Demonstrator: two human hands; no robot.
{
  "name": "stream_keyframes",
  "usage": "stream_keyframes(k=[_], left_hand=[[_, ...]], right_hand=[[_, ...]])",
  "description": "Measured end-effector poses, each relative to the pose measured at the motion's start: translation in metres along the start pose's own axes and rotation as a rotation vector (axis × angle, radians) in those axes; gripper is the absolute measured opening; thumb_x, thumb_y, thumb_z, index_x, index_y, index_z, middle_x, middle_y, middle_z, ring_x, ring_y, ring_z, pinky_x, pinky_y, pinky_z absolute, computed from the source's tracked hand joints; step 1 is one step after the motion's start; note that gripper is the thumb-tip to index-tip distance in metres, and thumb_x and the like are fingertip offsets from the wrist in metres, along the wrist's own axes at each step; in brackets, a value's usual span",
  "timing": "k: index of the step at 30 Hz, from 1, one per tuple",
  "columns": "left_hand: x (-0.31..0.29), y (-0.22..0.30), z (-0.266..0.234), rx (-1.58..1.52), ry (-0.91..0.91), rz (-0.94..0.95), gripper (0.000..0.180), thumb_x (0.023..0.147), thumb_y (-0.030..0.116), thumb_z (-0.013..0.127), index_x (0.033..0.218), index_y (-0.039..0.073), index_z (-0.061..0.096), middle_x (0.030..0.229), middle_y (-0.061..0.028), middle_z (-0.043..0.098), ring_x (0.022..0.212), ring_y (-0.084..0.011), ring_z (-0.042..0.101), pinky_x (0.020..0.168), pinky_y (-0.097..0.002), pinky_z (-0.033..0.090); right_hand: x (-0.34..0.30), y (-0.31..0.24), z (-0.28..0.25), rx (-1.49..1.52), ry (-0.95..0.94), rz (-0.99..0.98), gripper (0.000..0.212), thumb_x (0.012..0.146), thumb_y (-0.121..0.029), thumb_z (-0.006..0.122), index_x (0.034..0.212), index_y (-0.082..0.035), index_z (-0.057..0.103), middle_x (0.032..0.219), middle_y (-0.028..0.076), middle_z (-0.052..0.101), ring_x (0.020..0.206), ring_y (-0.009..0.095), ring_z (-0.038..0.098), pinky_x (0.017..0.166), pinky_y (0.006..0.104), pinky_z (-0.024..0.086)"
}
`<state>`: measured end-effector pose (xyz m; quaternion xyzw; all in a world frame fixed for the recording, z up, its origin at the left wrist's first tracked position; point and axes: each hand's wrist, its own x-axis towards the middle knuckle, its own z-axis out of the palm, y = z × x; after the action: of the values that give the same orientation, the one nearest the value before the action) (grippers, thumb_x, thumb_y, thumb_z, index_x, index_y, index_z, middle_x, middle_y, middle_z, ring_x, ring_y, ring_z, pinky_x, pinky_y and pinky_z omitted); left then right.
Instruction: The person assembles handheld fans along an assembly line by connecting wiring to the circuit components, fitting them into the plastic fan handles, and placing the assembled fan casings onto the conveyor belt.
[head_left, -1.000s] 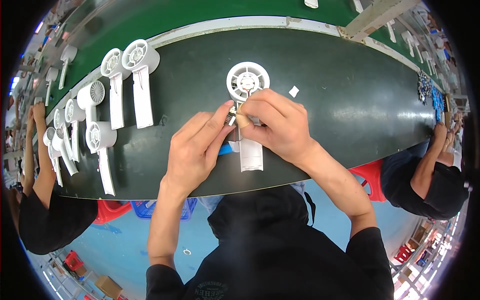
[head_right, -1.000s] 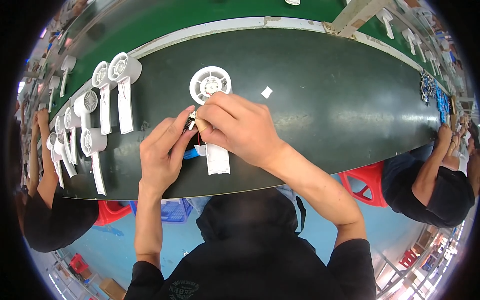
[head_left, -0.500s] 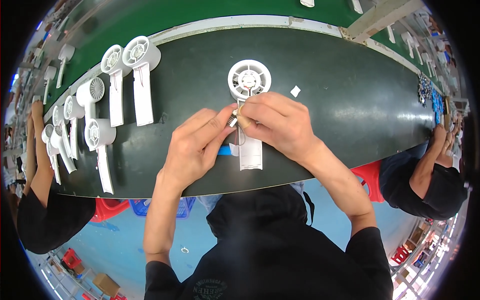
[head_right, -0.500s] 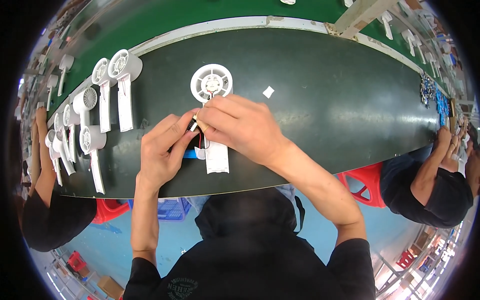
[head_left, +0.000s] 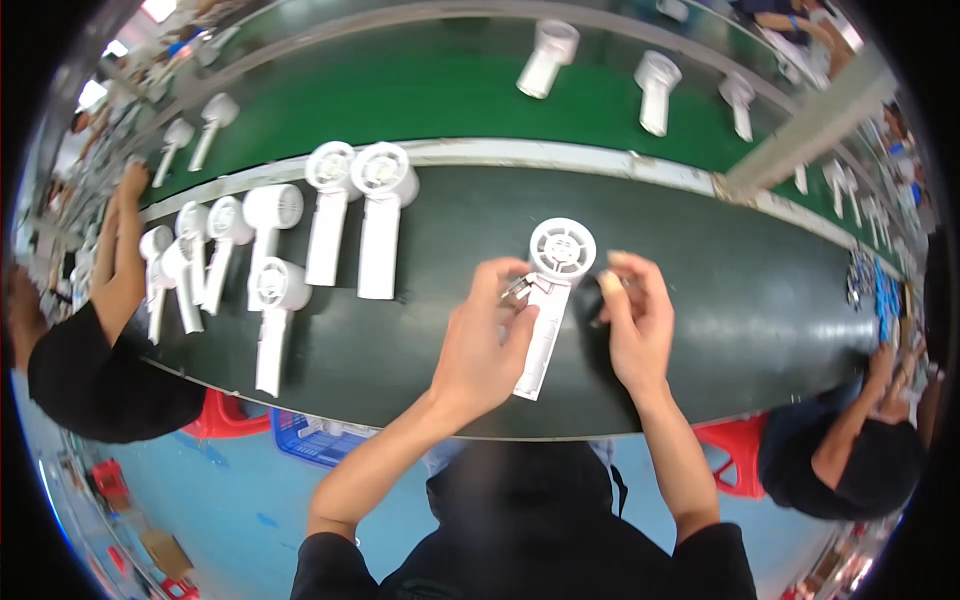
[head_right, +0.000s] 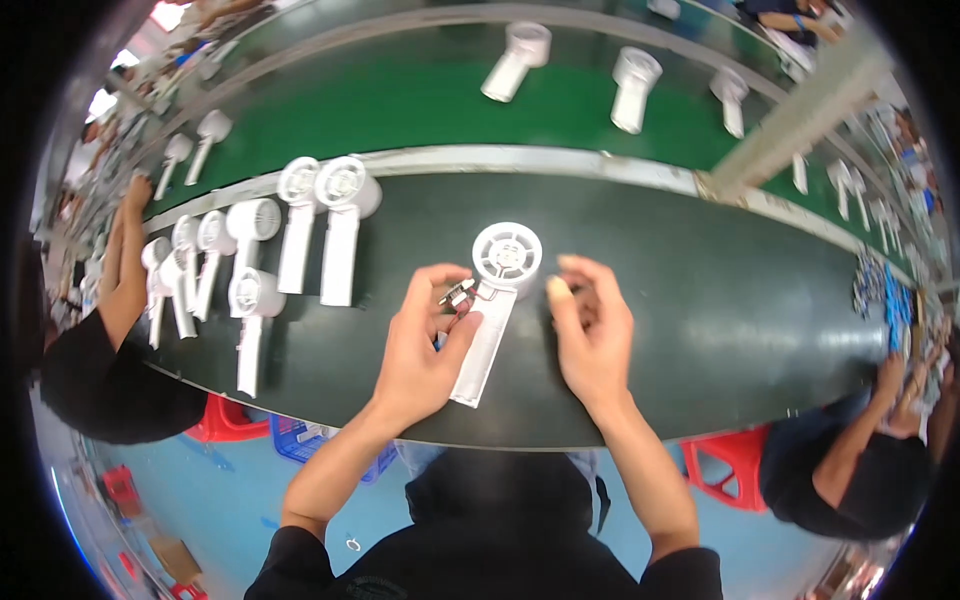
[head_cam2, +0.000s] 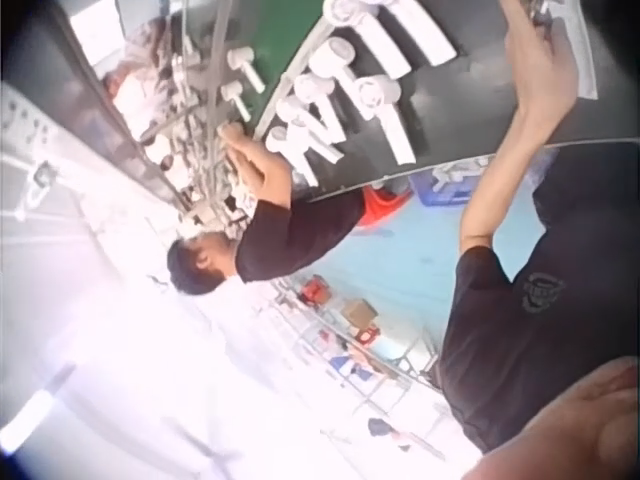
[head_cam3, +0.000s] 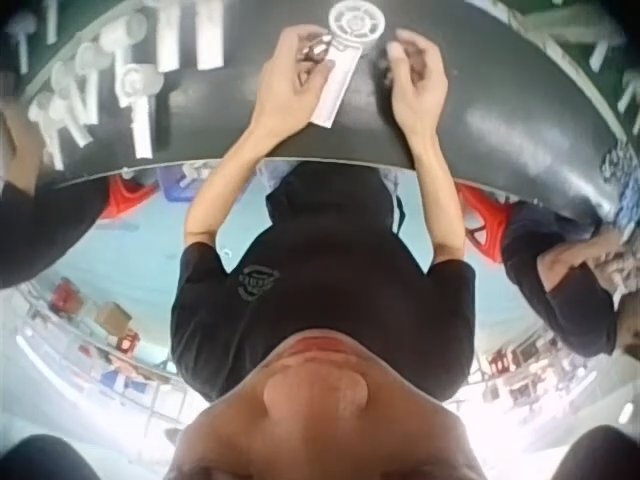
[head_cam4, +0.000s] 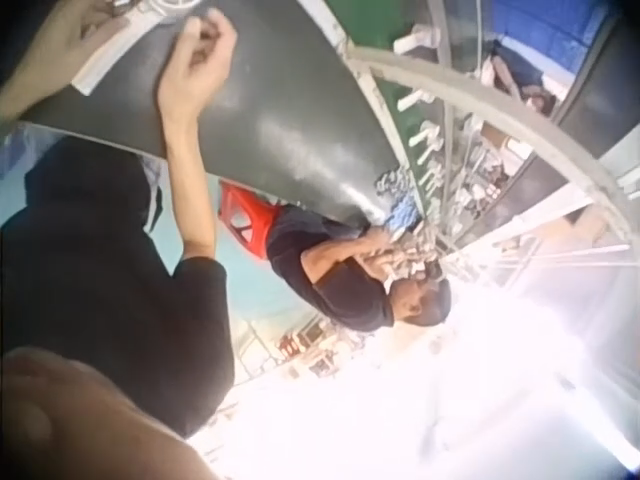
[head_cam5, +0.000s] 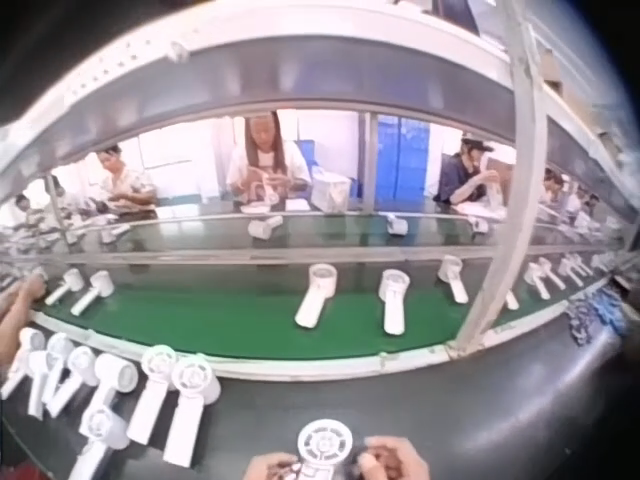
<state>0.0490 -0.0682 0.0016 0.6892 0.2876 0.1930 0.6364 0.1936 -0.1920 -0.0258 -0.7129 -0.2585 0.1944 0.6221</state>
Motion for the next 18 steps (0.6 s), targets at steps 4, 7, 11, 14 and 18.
stream_keyframes(k=[4,7,11,14,18], left_hand=[[0.065,0.025,-0.107,0.356,0.288,0.435,0.044,0.092,0.005,0.065,0.133,0.005,0.05,0.105,-0.0055,0.062,0.089,-0.0109,0.058,0.077,-0.0251,0.047],[0.138,0.056,-0.218,0.676,0.502,0.339,0.036,0.09,0.01,0.065,0.125,0.005,0.057,0.082,-0.0044,0.063,0.075,-0.0102,0.056,0.068,-0.0256,0.043],[0.221,0.005,-0.332,0.758,0.531,0.37,0.036,0.09,0.011,0.067,0.124,0.004,0.057,0.088,-0.0066,0.062,0.079,-0.0135,0.056,0.073,-0.0291,0.045],[0.239,-0.036,-0.38,0.76,0.508,0.323,0.038,0.085,0.011,0.07,0.12,0.004,0.058,0.091,-0.0134,0.066,0.083,-0.0251,0.063,0.08,-0.0363,0.049],[0.244,-0.042,-0.376,0.783,0.431,0.096,0.052,0.083,0.016,0.074,0.131,0.008,0.057,0.108,-0.0161,0.067,0.103,-0.0304,0.064,0.09,-0.039,0.049]], right_hand=[[0.0,-0.003,0.002,-0.115,-0.061,0.008,0.024,0.095,-0.007,0.064,0.118,-0.002,0.061,0.095,0.002,0.062,0.064,0.003,0.049,0.056,0.0187,0.042],[-0.001,-0.008,0.009,-0.318,-0.096,-0.081,0.021,0.091,-0.005,0.067,0.111,-0.002,0.064,0.088,0.001,0.063,0.058,0.004,0.046,0.054,0.02,0.039],[0.001,-0.013,0.018,-0.436,-0.068,-0.18,0.017,0.085,-0.005,0.071,0.102,-0.003,0.068,0.085,0.002,0.064,0.053,0.008,0.043,0.052,0.023,0.038],[0.002,-0.007,0.023,-0.419,-0.067,-0.155,0.012,0.086,-0.006,0.07,0.097,-0.002,0.068,0.083,0.002,0.064,0.052,0.007,0.044,0.052,0.0229,0.038],[0.003,-0.002,0.014,-0.449,-0.043,-0.168,0.013,0.085,-0.005,0.071,0.097,-0.002,0.068,0.081,0.002,0.064,0.051,0.007,0.043,0.051,0.0226,0.037]])
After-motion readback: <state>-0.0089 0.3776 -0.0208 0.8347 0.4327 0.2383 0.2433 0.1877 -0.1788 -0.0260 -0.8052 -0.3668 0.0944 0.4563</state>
